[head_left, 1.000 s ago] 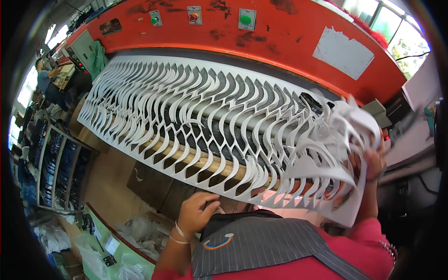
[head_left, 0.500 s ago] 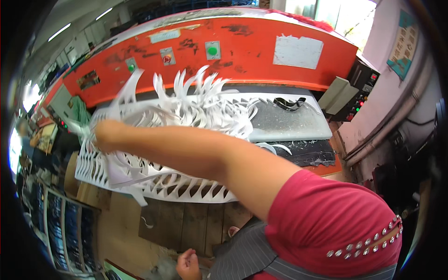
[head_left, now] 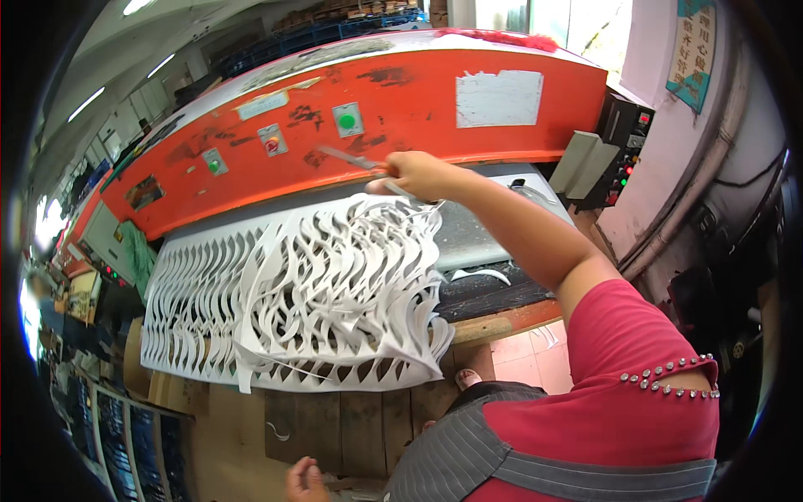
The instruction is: The recorder uses an industrial hydraulic press machine to cut shoe upper components from a large sheet of white material, then collects the cut pieces into a plastic bag and trims the remaining scrap with scissors.
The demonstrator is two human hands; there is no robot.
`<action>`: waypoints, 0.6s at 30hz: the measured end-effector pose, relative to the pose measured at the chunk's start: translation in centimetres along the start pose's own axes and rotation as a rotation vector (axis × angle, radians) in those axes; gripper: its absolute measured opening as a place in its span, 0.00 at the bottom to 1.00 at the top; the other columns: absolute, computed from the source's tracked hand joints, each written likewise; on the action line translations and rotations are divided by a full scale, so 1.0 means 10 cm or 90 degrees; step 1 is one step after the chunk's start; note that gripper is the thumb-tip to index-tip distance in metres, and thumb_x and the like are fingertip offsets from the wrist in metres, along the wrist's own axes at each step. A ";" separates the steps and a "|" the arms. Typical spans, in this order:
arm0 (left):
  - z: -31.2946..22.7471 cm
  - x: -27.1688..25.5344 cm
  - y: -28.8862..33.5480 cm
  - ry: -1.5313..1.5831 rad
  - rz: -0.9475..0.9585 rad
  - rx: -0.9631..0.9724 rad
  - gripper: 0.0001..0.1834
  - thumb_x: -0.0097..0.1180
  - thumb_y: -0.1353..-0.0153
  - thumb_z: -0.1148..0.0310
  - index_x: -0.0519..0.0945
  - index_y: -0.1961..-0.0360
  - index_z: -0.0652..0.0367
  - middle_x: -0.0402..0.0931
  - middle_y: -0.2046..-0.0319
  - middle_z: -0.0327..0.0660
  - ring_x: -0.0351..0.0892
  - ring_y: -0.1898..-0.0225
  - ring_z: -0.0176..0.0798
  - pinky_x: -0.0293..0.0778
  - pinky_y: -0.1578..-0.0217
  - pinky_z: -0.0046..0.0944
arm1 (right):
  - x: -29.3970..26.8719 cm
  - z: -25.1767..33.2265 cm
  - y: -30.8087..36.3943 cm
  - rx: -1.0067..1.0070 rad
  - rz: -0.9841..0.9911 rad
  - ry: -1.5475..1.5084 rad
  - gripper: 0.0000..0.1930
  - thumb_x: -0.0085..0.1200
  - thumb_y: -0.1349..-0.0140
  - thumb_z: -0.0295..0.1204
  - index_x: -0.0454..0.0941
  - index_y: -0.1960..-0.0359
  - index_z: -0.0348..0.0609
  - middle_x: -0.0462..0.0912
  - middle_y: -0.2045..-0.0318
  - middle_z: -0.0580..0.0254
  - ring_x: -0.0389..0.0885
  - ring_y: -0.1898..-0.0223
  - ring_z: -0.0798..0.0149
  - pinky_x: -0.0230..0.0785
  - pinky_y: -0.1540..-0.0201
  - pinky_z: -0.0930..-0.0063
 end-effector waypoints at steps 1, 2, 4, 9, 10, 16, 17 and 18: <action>-0.27 -0.02 -0.16 -0.048 0.000 0.040 0.12 0.56 0.37 0.69 0.80 0.57 0.66 0.80 0.62 0.43 0.78 0.60 0.36 0.73 0.58 0.34 | -0.17 -0.32 0.09 0.046 0.017 -0.044 0.34 0.56 0.48 0.61 0.76 0.65 0.35 0.78 0.73 0.52 0.78 0.73 0.62 0.68 0.71 0.67; -0.54 0.01 -0.31 -0.088 -0.003 0.097 0.12 0.56 0.37 0.69 0.80 0.58 0.66 0.80 0.62 0.43 0.78 0.61 0.36 0.73 0.58 0.34 | -0.33 -0.63 0.20 0.091 0.035 -0.091 0.34 0.53 0.45 0.62 0.76 0.65 0.36 0.77 0.75 0.56 0.76 0.77 0.67 0.67 0.76 0.69; -1.09 0.18 -0.61 -0.125 0.007 0.201 0.12 0.56 0.37 0.68 0.80 0.59 0.67 0.80 0.63 0.44 0.78 0.62 0.37 0.73 0.60 0.34 | -0.49 -1.19 0.47 0.161 0.027 -0.219 0.36 0.49 0.45 0.65 0.75 0.65 0.36 0.75 0.76 0.58 0.74 0.79 0.67 0.67 0.77 0.70; -2.52 1.24 -1.39 -0.109 0.098 0.496 0.08 0.54 0.48 0.78 0.78 0.65 0.67 0.78 0.69 0.47 0.77 0.65 0.46 0.71 0.59 0.38 | -0.35 -2.47 0.98 0.331 0.108 -0.462 0.43 0.35 0.44 0.71 0.71 0.60 0.34 0.69 0.79 0.64 0.70 0.83 0.69 0.67 0.81 0.72; -2.84 1.58 -1.51 -0.112 0.155 0.506 0.08 0.55 0.47 0.77 0.78 0.64 0.67 0.78 0.69 0.47 0.78 0.65 0.45 0.71 0.60 0.38 | -0.26 -2.64 1.06 0.373 0.129 -0.535 0.42 0.33 0.42 0.69 0.69 0.59 0.34 0.69 0.80 0.64 0.70 0.83 0.68 0.68 0.80 0.72; -3.84 4.19 -2.42 -0.156 0.372 0.624 0.14 0.61 0.46 0.66 0.81 0.61 0.63 0.80 0.65 0.47 0.79 0.62 0.47 0.72 0.58 0.38 | -0.05 -3.33 1.23 0.464 0.251 -0.702 0.45 0.32 0.46 0.73 0.70 0.62 0.34 0.68 0.82 0.63 0.71 0.83 0.67 0.70 0.79 0.70; -3.79 4.56 -2.61 -0.225 0.370 0.597 0.16 0.61 0.46 0.63 0.81 0.59 0.62 0.80 0.63 0.48 0.79 0.58 0.48 0.73 0.56 0.40 | -0.08 -3.38 1.16 0.455 0.280 -0.681 0.46 0.31 0.48 0.75 0.70 0.63 0.34 0.68 0.82 0.64 0.71 0.83 0.67 0.70 0.80 0.69; -3.61 4.87 -2.85 -0.267 0.334 0.572 0.21 0.62 0.46 0.57 0.80 0.56 0.62 0.79 0.58 0.49 0.78 0.54 0.50 0.73 0.54 0.40 | -0.09 -3.39 1.06 0.443 0.314 -0.658 0.47 0.31 0.49 0.76 0.70 0.63 0.34 0.68 0.81 0.64 0.71 0.83 0.67 0.70 0.80 0.69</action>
Point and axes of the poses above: each hand's wrist, its own y-axis away from the middle knuckle, its own x-axis out of the palm, z = x × y, the point moved 5 cm from there along -y, towards the middle knuckle
